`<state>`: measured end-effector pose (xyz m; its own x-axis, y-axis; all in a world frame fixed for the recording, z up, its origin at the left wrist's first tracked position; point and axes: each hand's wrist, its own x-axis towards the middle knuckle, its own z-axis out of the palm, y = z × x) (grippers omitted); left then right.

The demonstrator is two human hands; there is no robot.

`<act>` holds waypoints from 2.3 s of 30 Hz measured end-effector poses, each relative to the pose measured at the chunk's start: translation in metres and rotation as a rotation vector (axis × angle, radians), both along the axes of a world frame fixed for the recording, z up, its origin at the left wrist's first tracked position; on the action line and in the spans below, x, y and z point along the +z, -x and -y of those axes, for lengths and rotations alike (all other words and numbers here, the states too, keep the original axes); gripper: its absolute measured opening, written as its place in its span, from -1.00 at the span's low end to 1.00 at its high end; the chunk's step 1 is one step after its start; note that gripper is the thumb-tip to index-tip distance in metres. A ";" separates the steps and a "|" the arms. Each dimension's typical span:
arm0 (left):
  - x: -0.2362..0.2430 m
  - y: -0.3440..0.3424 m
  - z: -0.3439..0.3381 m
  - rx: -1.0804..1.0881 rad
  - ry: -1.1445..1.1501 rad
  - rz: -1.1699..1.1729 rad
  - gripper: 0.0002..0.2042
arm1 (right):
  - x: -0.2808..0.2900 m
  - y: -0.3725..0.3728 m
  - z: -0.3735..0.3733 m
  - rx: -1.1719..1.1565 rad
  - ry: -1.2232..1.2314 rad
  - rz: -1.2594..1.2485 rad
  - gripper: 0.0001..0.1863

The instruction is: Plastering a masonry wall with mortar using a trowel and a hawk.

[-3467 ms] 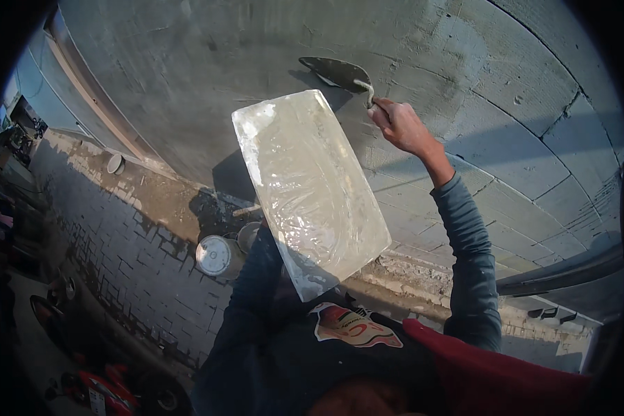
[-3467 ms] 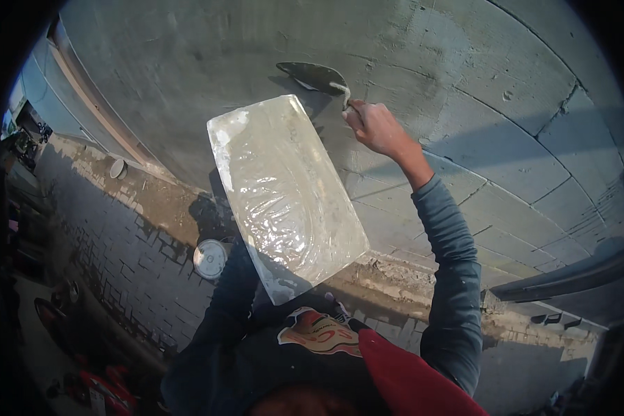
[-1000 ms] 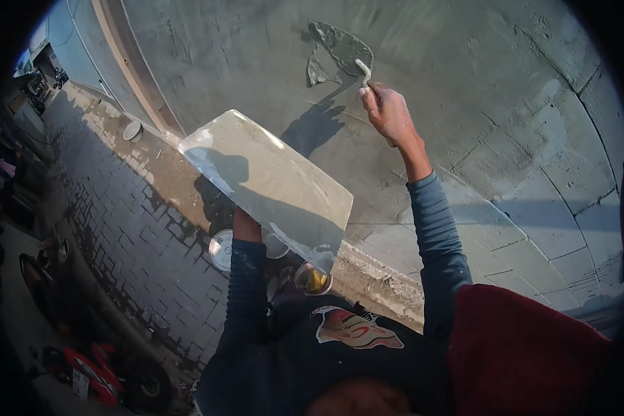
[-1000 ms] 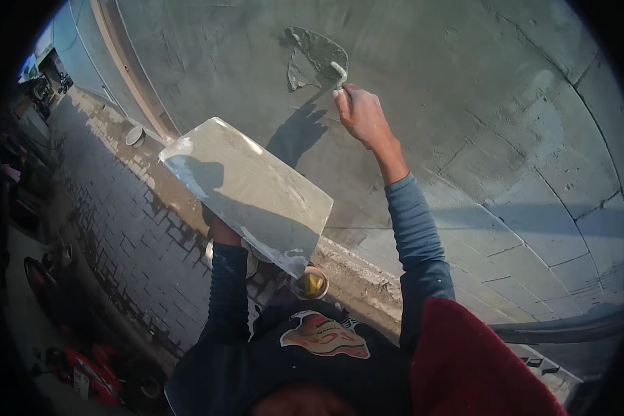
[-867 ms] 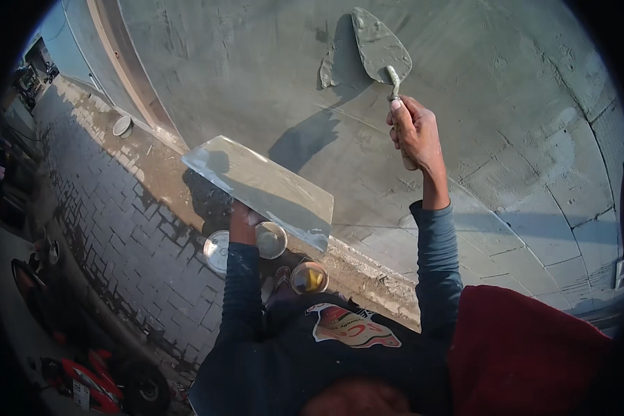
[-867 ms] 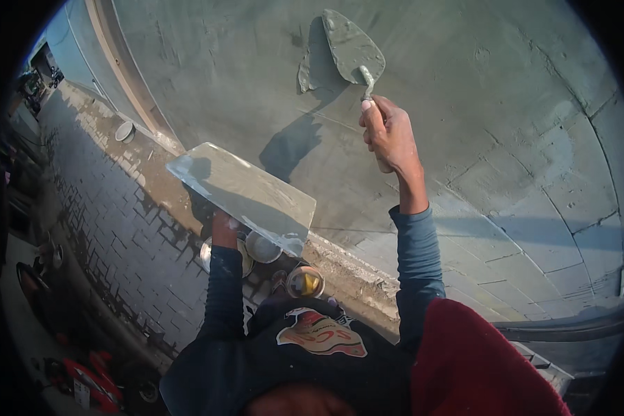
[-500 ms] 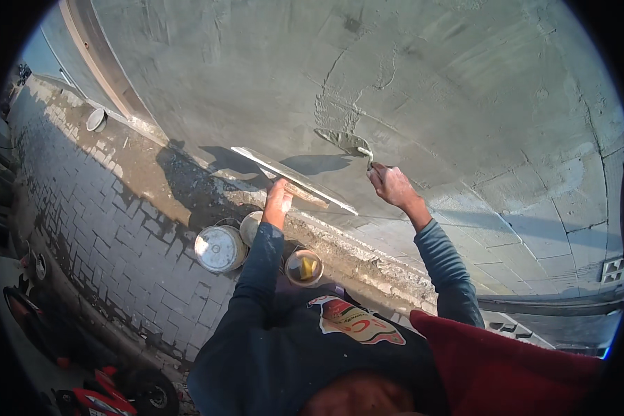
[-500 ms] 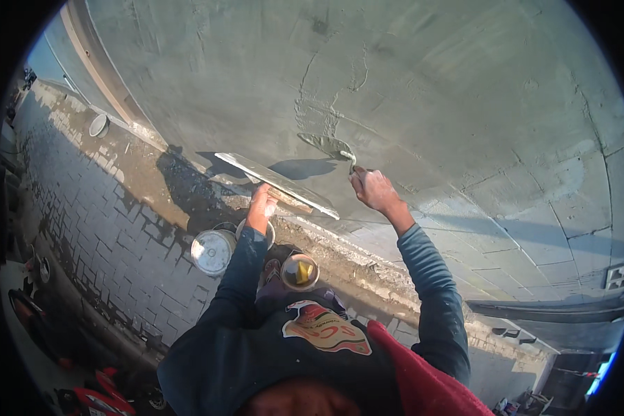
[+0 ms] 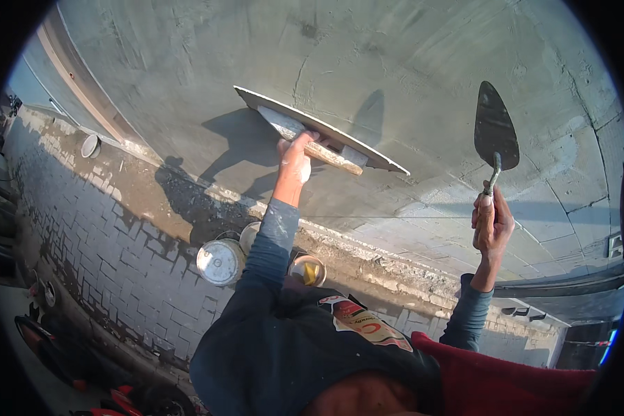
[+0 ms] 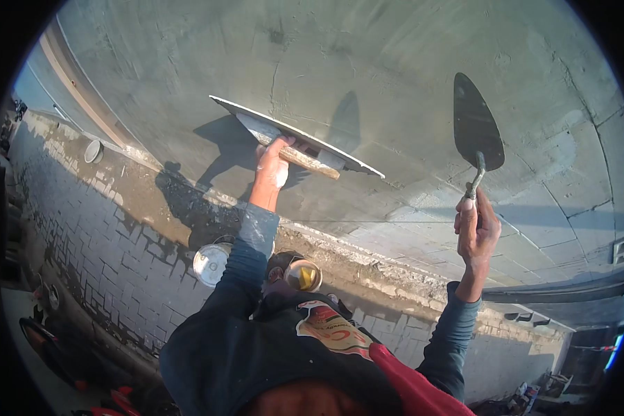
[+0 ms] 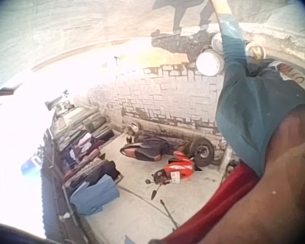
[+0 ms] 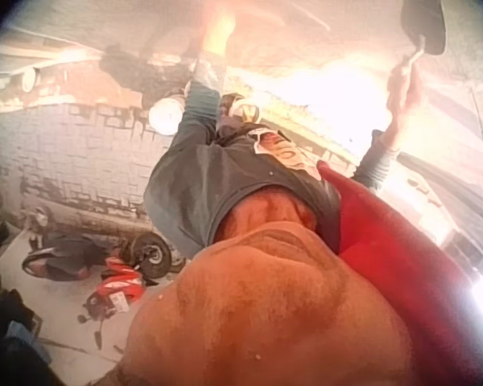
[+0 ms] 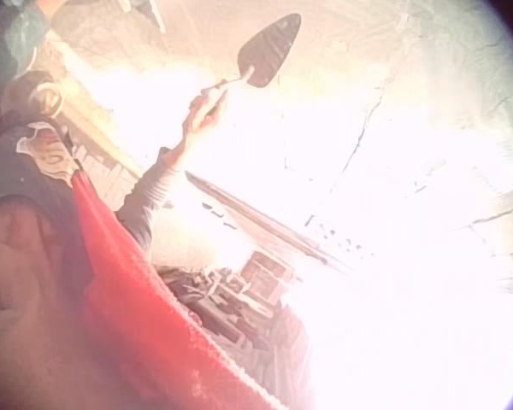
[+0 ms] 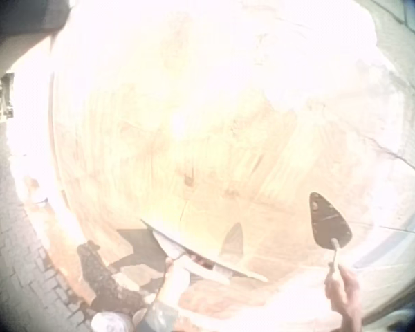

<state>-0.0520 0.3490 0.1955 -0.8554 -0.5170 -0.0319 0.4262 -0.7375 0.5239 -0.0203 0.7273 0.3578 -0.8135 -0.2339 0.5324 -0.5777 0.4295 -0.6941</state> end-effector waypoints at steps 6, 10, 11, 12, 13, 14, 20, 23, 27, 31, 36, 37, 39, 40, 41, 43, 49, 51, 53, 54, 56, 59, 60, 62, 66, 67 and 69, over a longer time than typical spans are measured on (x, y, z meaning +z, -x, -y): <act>0.247 0.012 0.032 0.074 0.262 -0.349 -0.84 | 0.000 -0.005 -0.023 0.032 0.148 0.014 -0.56; 0.310 -0.011 0.032 -0.155 0.411 -0.609 -0.80 | 0.002 -0.004 -0.017 0.085 0.277 -0.054 -0.58; 0.301 -0.014 0.037 -0.175 0.389 -0.587 -0.71 | -0.002 -0.003 -0.020 0.077 0.201 -0.108 -0.58; 0.281 -0.022 0.038 -0.179 0.395 -0.587 -0.71 | -0.005 -0.002 -0.022 0.071 0.125 -0.162 -0.58; 0.253 -0.043 0.044 0.105 0.700 -0.533 -0.71 | -0.006 -0.002 -0.025 0.079 0.013 -0.204 -0.61; 0.209 -0.052 0.046 0.372 0.977 -0.471 -0.69 | -0.015 0.004 -0.034 0.088 -0.116 -0.297 -0.61; -0.010 -0.145 0.020 0.156 0.225 0.028 -0.61 | -0.027 0.003 -0.003 0.508 -0.406 -0.346 -0.67; -0.056 -0.135 -0.014 0.028 0.031 0.037 -0.61 | -0.048 0.018 0.029 0.510 -0.408 -0.394 -0.64; -0.074 -0.144 -0.016 0.003 -0.034 0.064 -0.62 | -0.057 0.040 0.100 0.424 -0.359 -0.336 -0.65; -0.076 -0.157 -0.005 0.001 -0.044 0.123 -0.63 | -0.047 0.087 0.125 0.341 -0.365 -0.185 -0.61; -0.069 -0.182 0.025 0.037 -0.047 0.212 -0.64 | -0.021 0.068 0.110 0.302 -0.001 0.142 -0.52; -0.070 -0.182 0.028 0.044 -0.047 0.231 -0.65 | -0.022 0.064 0.109 0.343 0.168 0.234 -0.51; -0.077 -0.183 0.037 0.067 -0.040 0.280 -0.65 | -0.036 0.064 0.120 0.367 0.130 0.275 -0.52; -0.084 -0.180 0.043 0.083 -0.029 0.308 -0.65 | -0.046 0.063 0.128 0.397 0.087 0.314 -0.52; -0.108 -0.182 0.054 0.084 -0.013 0.315 -0.65 | -0.058 0.059 0.141 0.410 0.082 0.298 -0.53; -0.166 -0.195 0.080 0.135 -0.155 0.034 -0.69 | -0.079 0.044 0.177 0.419 -0.078 0.215 -0.54; -0.176 -0.213 0.093 0.226 -0.240 0.339 -0.70 | -0.168 0.032 0.306 0.408 0.002 0.077 -0.58; -0.170 -0.227 0.105 0.245 -0.222 0.381 -0.69 | -0.185 0.041 0.326 0.367 0.058 0.176 -0.58; -0.161 -0.237 0.106 0.290 -0.164 0.411 -0.68 | -0.207 0.046 0.320 0.308 0.228 0.106 -0.58; -0.152 -0.242 0.105 0.284 -0.151 0.425 -0.68 | -0.205 0.046 0.303 0.300 0.232 0.183 -0.58; -0.129 -0.250 0.097 0.257 -0.099 0.443 -0.66 | -0.205 0.050 0.251 0.296 0.349 0.325 -0.60; -0.092 -0.246 0.073 0.191 -0.107 0.422 -0.61 | -0.199 0.063 0.155 0.304 0.628 0.356 -0.69; -0.084 -0.247 0.066 0.123 -0.084 0.401 -0.58 | -0.190 0.065 0.120 0.284 0.615 0.291 -0.70; -0.095 -0.253 0.061 0.125 -0.083 0.376 -0.55 | -0.186 0.069 0.060 0.286 0.761 0.231 -0.65; -0.092 -0.227 0.009 0.264 0.202 0.366 -0.54 | -0.158 0.039 -0.040 0.104 0.533 0.126 -0.56; -0.093 -0.225 -0.001 0.321 0.178 0.386 -0.52 | -0.157 0.028 -0.049 0.084 0.333 0.071 -0.55; -0.098 -0.220 -0.018 0.334 0.200 0.395 -0.51 | -0.169 0.009 -0.061 0.047 0.004 -0.121 -0.54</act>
